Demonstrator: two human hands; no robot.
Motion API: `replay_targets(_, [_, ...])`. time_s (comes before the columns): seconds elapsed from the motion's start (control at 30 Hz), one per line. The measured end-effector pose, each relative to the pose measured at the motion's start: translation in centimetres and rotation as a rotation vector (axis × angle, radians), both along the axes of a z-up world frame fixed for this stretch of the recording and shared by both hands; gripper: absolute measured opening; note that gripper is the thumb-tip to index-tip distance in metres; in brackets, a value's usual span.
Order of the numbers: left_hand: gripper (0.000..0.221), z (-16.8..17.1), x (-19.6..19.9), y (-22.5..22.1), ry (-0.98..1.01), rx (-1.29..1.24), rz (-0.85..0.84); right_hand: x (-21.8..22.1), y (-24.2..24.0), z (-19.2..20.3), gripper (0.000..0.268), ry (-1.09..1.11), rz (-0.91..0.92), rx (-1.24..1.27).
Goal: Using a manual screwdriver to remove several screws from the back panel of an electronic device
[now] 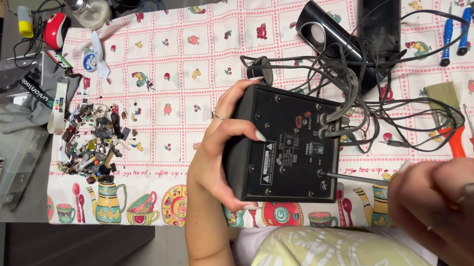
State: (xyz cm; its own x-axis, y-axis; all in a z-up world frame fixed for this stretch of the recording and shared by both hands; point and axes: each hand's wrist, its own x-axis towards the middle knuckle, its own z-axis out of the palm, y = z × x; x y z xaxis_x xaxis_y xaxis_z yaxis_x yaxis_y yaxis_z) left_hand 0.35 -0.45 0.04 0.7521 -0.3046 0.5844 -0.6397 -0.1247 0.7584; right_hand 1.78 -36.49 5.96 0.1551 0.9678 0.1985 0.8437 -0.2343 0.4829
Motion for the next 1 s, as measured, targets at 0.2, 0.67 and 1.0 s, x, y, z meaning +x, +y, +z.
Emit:
replay_targets(0.2, [0.072, 0.1, -0.1, 0.1, -0.001, 0.007, 0.004, 1.2, -3.3, -5.1, 0.079, 0.039, -0.450, -0.071])
replay_targets(0.67, [0.073, -0.1, -0.1, 0.1, 0.013, -0.001, 0.002, -0.8, -0.1, 1.6, 0.040, -0.137, -0.075, -0.169])
replay_targets(1.0, [0.070, -0.1, -0.2, 0.1, 0.003, -0.017, 0.001, 1.1, -2.1, -4.0, 0.042, 0.000, -0.392, 0.119])
